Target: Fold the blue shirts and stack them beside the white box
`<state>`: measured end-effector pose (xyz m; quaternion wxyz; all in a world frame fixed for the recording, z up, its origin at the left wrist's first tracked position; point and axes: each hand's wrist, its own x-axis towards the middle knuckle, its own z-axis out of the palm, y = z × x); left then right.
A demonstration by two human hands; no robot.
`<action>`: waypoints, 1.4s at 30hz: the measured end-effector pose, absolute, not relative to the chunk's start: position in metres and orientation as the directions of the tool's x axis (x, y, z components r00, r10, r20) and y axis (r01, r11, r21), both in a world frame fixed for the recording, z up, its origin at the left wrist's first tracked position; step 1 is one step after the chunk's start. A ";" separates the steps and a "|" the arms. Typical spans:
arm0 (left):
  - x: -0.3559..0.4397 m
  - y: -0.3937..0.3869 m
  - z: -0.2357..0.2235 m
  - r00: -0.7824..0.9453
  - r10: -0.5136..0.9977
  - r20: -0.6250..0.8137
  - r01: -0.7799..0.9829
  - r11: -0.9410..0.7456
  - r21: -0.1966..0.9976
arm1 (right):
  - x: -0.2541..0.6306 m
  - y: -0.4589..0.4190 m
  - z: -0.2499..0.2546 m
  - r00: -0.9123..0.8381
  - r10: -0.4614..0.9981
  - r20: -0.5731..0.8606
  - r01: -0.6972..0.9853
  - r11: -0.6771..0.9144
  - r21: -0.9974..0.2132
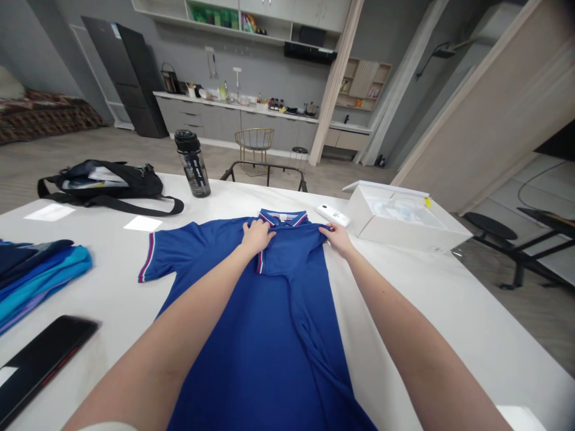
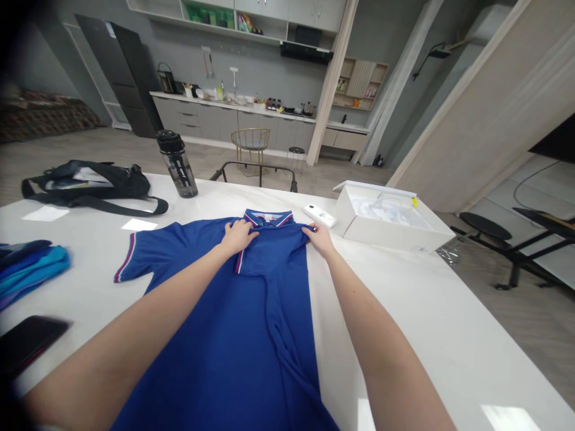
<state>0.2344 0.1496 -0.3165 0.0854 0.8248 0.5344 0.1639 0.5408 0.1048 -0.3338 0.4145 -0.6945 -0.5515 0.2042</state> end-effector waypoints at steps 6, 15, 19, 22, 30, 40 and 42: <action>0.237 0.162 -0.314 0.265 0.933 0.244 0.599 -0.357 0.717 | 0.561 0.128 -0.327 0.296 0.921 0.254 0.481 0.086 -0.872; 0.250 0.147 -0.324 0.140 0.977 0.162 0.831 -0.204 0.518 | 0.552 0.149 -0.339 0.203 0.954 0.221 0.876 -0.075 -0.477; 0.253 0.129 -0.313 0.188 0.936 0.297 0.911 -0.279 0.303 | 0.536 0.138 -0.339 0.266 0.912 0.312 0.920 -0.143 -0.365; 0.254 0.119 -0.311 0.488 0.771 0.410 0.789 -0.590 0.169 | 0.522 0.121 -0.331 0.305 0.858 0.414 0.924 -0.160 -0.348; 0.247 0.104 -0.335 0.767 0.627 0.134 0.585 -0.770 0.255 | 0.489 0.017 -0.328 0.055 0.944 0.326 0.940 0.061 -0.334; 0.244 0.014 -0.313 0.700 0.671 0.245 0.639 -0.741 0.204 | 0.428 -0.079 -0.327 -0.133 0.991 0.029 0.937 0.136 -0.322; 0.242 -0.024 -0.312 0.758 0.583 0.294 0.552 -0.813 0.188 | 0.424 -0.101 -0.322 -0.104 0.994 0.026 0.937 0.107 -0.332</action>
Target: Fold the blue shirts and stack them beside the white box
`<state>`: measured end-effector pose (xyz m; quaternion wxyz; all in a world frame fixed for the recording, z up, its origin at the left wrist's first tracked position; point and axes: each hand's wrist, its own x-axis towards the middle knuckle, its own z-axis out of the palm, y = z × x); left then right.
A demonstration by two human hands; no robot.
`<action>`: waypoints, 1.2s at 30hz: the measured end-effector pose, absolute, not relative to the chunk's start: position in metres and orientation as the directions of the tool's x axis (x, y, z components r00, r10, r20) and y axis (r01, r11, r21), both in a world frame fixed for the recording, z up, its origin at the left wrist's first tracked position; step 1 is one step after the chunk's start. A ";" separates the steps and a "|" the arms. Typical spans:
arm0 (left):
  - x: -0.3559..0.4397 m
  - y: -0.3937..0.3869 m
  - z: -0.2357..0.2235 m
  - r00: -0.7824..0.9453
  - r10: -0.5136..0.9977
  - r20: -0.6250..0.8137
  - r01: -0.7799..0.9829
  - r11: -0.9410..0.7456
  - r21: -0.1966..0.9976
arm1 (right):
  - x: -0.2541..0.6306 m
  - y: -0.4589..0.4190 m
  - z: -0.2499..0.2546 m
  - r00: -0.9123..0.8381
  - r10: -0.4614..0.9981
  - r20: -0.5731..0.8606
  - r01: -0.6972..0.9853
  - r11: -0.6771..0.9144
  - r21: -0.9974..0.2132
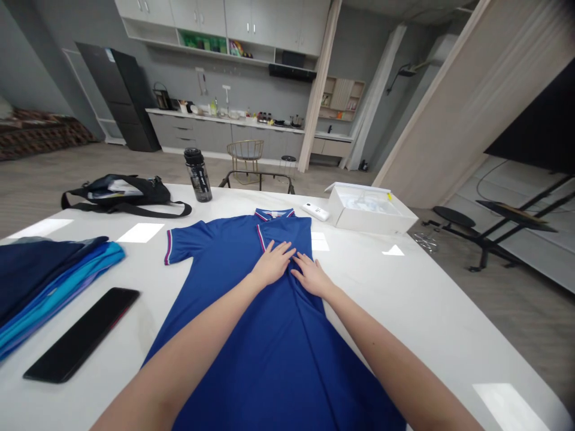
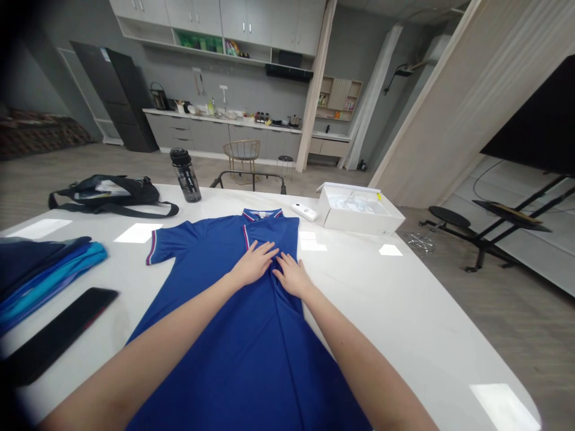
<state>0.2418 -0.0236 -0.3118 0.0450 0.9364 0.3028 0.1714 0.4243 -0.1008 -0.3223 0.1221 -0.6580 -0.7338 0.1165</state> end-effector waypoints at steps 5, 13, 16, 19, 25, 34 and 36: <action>0.237 -0.114 -0.312 0.842 0.487 0.231 0.418 -0.861 0.290 | 0.428 -0.182 -0.309 -0.022 0.992 0.127 0.918 0.070 -0.391; 0.247 -0.197 -0.298 0.891 0.423 0.164 0.375 -0.891 0.256 | 0.428 -0.313 -0.300 0.107 0.992 -0.066 0.890 -0.125 -0.440; 0.246 -0.218 -0.289 0.892 0.420 0.170 0.378 -0.897 0.230 | 0.428 -0.344 -0.294 0.141 0.983 -0.115 0.905 -0.175 -0.389; 0.243 -0.238 -0.280 0.881 0.444 0.165 0.406 -0.887 0.218 | 0.433 -0.370 -0.284 0.157 0.975 -0.155 0.923 -0.201 -0.328; 0.244 -0.293 -0.273 0.707 0.704 0.065 0.578 -0.628 0.521 | 0.423 -0.417 -0.262 0.057 0.990 -0.127 0.837 -0.116 -0.534; 0.203 -0.371 -0.286 0.378 0.845 -0.379 -0.106 0.446 0.889 | 0.325 -0.459 -0.245 -0.061 0.985 0.159 0.690 0.157 -0.707; 0.190 -0.372 -0.290 0.403 0.775 -0.487 -0.234 0.602 0.764 | 0.311 -0.467 -0.255 -0.071 0.972 0.224 0.727 0.204 -0.656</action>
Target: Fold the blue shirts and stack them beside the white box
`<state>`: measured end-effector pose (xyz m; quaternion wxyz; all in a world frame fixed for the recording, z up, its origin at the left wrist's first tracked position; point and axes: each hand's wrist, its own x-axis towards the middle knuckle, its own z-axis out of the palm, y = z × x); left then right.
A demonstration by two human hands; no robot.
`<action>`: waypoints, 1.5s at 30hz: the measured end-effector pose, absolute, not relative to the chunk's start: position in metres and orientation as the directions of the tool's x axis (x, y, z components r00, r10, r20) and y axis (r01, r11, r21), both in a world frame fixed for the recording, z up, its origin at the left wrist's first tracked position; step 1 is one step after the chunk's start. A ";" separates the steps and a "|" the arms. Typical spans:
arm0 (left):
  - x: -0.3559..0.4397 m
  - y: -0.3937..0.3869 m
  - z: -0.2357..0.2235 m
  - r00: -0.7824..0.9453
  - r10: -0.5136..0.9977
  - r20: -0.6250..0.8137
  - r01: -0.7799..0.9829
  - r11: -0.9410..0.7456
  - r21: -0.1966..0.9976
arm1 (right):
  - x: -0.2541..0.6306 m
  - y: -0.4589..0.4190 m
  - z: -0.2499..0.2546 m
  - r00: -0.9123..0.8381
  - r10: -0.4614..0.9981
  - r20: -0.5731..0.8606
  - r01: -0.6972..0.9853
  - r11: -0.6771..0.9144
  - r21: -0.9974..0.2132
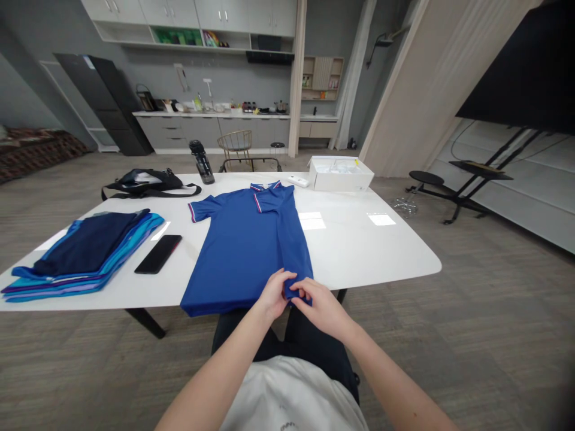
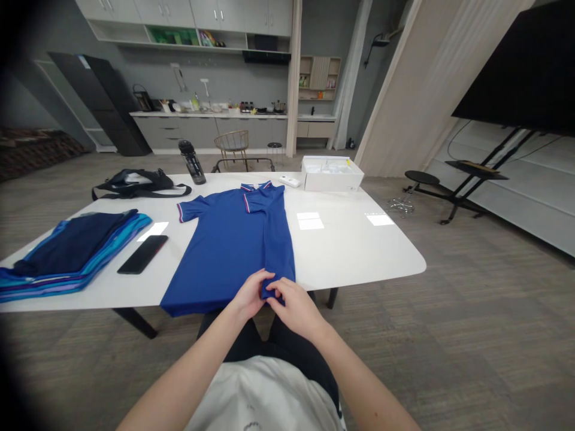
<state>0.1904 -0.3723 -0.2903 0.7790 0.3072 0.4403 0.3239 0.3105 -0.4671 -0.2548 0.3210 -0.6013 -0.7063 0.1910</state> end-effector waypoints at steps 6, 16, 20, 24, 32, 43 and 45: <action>0.171 -0.378 -0.303 0.516 0.704 -0.488 -0.421 0.705 0.572 | 0.301 -0.478 -0.314 0.095 0.869 0.486 0.934 0.091 -0.345; 0.154 -0.408 -0.333 0.450 0.822 -0.350 -0.377 0.530 0.760 | 0.318 -0.485 -0.361 0.352 0.801 0.485 0.889 -0.125 -0.440; 0.152 -0.418 -0.343 0.397 0.838 -0.375 -0.289 0.502 0.815 | 0.321 -0.499 -0.365 0.380 0.790 0.482 0.865 -0.119 -0.487; 0.155 -0.425 -0.352 0.373 0.833 -0.409 -0.217 0.507 0.834 | 0.326 -0.506 -0.379 0.446 0.800 0.402 0.818 -0.183 -0.545; 0.157 -0.429 -0.353 0.388 0.833 -0.395 -0.171 0.486 0.857 | 0.322 -0.509 -0.387 0.468 0.789 0.399 0.791 -0.172 -0.587; 0.157 -0.429 -0.310 0.517 0.715 -0.471 -0.389 0.686 0.614 | 0.304 -0.487 -0.383 0.488 0.717 0.497 0.815 -0.171 -0.554; 0.157 -0.427 -0.304 0.526 0.722 -0.449 -0.373 0.671 0.641 | 0.307 -0.487 -0.383 0.503 0.686 0.526 0.807 -0.153 -0.570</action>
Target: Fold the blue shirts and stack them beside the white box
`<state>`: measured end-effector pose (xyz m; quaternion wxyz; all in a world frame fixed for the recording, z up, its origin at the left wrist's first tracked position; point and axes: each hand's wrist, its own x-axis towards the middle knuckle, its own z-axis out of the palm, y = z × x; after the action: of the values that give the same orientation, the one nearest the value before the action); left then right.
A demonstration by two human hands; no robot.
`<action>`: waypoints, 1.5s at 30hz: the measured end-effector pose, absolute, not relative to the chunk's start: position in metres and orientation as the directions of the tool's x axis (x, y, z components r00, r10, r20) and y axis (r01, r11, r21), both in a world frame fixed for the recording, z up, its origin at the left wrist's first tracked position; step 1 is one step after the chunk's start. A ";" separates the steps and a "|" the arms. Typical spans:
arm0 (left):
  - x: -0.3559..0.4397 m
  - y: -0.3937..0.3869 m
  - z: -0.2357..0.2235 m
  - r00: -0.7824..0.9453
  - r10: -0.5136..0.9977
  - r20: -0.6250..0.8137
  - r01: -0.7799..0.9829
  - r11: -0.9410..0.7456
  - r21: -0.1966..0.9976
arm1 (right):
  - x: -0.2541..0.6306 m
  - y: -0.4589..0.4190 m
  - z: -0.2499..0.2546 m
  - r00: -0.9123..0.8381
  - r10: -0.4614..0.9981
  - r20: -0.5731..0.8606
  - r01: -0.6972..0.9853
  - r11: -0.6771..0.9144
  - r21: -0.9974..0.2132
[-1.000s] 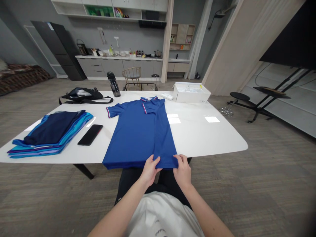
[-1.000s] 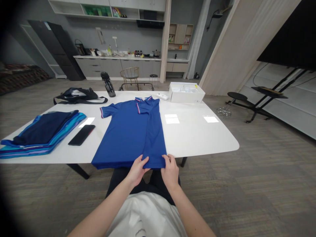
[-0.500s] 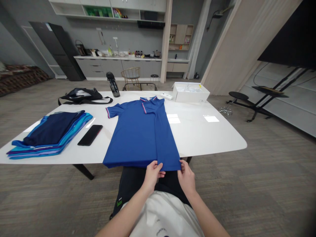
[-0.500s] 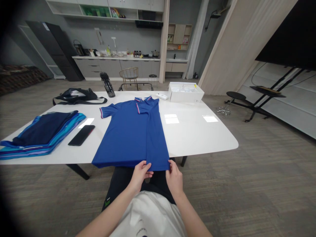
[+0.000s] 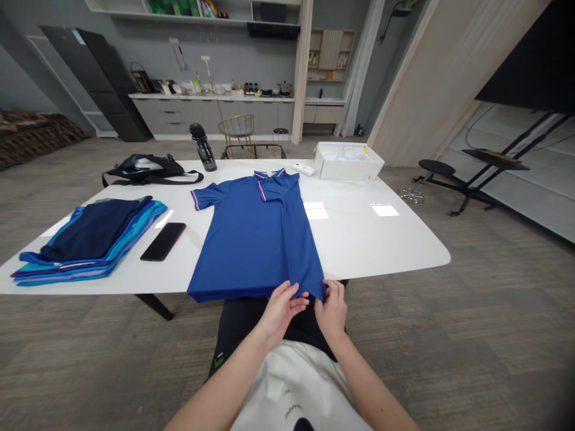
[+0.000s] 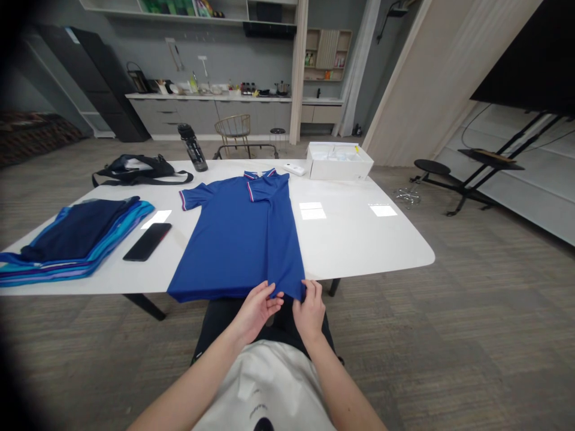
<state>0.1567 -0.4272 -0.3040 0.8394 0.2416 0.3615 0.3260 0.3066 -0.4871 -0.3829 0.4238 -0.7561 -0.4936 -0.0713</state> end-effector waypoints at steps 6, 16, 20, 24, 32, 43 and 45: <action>0.155 -0.425 -0.311 0.519 0.773 -0.365 -0.210 0.530 0.822 | 0.314 -0.493 -0.387 0.459 0.722 0.518 0.812 -0.105 -0.574; 0.150 -0.423 -0.365 0.404 0.864 -0.301 -0.018 0.336 0.942 | 0.319 -0.501 -0.404 0.414 0.724 0.552 0.806 -0.009 -0.592; 0.146 -0.421 -0.381 0.404 0.847 -0.346 0.080 0.345 0.935 | 0.321 -0.507 -0.408 0.421 0.730 0.539 0.813 -0.040 -0.581; 0.130 -0.419 -0.375 0.420 0.840 -0.344 0.366 0.190 0.911 | 0.325 -0.520 -0.408 0.374 0.771 0.515 0.830 -0.031 -0.557; 0.116 -0.378 -0.285 0.557 0.830 0.022 0.395 -0.288 0.872 | 0.344 -0.483 -0.355 0.323 0.803 0.500 0.813 0.035 -0.582; 0.182 -0.169 -0.293 0.550 0.783 0.290 0.338 -0.527 0.780 | 0.376 -0.186 -0.298 -0.039 0.926 0.374 0.881 0.209 -0.425; 0.196 -0.136 -0.300 0.558 0.788 0.261 0.457 -0.554 0.696 | 0.385 -0.149 -0.312 -0.036 0.950 0.309 0.913 0.158 -0.377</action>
<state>0.1960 -0.1356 -0.3001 0.2893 0.8338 0.3732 0.2861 0.3850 -0.1487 -0.3116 0.2489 -0.6479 -0.7189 0.0380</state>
